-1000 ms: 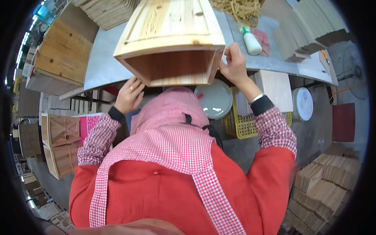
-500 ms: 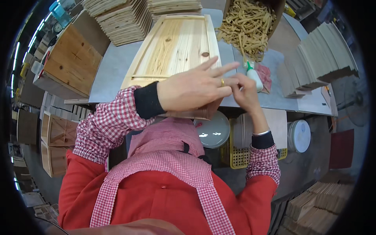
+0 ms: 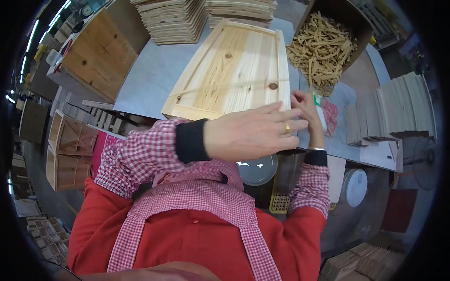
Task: Assembling wooden crates by applying glue to wooden planks and joining them.
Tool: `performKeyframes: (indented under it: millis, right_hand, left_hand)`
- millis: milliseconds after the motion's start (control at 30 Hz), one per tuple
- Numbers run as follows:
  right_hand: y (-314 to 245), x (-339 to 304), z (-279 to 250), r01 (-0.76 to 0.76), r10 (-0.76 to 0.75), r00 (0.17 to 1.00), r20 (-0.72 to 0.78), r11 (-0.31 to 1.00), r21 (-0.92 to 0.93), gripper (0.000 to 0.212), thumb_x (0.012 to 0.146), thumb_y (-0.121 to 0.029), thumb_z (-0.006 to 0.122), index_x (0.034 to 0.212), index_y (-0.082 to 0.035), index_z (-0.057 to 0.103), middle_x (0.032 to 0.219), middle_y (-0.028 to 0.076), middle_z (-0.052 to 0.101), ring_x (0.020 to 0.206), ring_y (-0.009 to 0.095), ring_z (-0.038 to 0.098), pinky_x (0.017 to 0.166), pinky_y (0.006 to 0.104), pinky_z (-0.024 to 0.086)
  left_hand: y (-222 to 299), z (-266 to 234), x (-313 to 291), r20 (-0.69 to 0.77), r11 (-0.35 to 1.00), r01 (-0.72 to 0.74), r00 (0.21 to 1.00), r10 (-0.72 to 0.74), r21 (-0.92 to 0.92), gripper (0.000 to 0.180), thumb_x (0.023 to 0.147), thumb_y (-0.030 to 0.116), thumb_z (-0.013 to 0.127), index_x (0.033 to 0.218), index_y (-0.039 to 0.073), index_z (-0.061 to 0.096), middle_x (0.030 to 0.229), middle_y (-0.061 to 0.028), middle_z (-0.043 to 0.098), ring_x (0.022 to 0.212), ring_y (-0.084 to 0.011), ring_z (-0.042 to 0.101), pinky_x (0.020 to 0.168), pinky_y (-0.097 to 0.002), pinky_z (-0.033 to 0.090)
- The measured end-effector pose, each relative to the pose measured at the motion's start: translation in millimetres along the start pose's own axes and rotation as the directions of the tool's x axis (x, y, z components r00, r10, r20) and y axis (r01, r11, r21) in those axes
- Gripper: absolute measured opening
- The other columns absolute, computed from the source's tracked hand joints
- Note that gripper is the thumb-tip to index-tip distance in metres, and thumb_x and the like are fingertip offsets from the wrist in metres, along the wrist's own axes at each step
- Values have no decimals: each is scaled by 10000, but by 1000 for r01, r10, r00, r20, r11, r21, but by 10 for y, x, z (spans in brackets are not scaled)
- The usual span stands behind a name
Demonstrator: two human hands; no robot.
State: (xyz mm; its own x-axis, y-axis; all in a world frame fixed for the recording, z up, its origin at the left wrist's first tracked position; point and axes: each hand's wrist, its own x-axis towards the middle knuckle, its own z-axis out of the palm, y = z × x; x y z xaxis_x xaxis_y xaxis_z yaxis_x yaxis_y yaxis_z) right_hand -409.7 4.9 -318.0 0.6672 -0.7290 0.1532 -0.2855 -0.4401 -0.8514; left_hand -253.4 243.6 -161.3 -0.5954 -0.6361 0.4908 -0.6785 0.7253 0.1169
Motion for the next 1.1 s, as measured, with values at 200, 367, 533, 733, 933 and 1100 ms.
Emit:
performKeyframes:
  millis: [200, 367, 533, 733, 933, 1100]
  right_hand:
    - [-1570, -280, -247, 419, -458, 886, -70, 857, -300, 207, 797, -154, 703, 927, -1, 652, 803, 85, 627, 723, 192, 600, 650, 306, 488]
    - [-2187, 24, 504, 824, -712, 565, 417, 503, -259, 180, 805, -182, 668, 857, -25, 595, 852, 135, 603, 825, 313, 599, 714, 395, 485]
    - [-2241, 515, 628, 843, -698, 531, 480, 490, -220, 157, 813, -149, 628, 771, -29, 536, 760, 141, 568, 776, 338, 600, 674, 427, 478]
    - [-1455, 1536, 78, 568, -555, 810, 189, 664, -487, 110, 856, -131, 575, 850, -21, 581, 740, 143, 587, 725, 298, 600, 645, 391, 471]
    - [-1543, 982, 67, 565, -482, 813, 328, 789, -241, 179, 876, -202, 608, 916, -29, 632, 757, 117, 620, 648, 242, 566, 617, 343, 465]
    - [-211, 1070, -669, 88, -342, 849, -402, 843, -530, 241, 870, -263, 615, 892, -29, 672, 715, 127, 651, 634, 260, 623, 606, 369, 486]
  left_hand:
    - [174, -354, -879, -404, 886, 414, 862, -307, 210, 369, 681, 108, 769, 1031, 55, 663, 1260, -188, 506, 1219, -371, 464, 983, -442, 413]
    - [155, -377, -1401, -529, 734, 668, 670, -521, 123, 441, 672, 116, 798, 1086, 48, 661, 1073, -130, 484, 966, -289, 503, 845, -386, 424]
    - [165, -265, -1541, -490, 692, 721, 586, -645, -48, 472, 683, 103, 796, 1129, 46, 655, 982, -79, 446, 873, -212, 473, 778, -318, 411]
    - [114, -280, -1507, -455, 748, 662, 653, -605, -45, 427, 717, 43, 753, 1133, 31, 654, 985, -72, 448, 860, -185, 475, 764, -296, 407]
    - [95, -302, -1620, -387, 693, 626, 576, -720, -357, 395, 794, -1, 658, 1186, 15, 611, 1103, -109, 479, 993, -211, 511, 873, -306, 413]
    - [51, -164, -1700, -291, 473, 591, 381, -878, -654, 424, 842, 61, 631, 1256, 19, 548, 1234, -153, 468, 1113, -254, 504, 960, -344, 390]
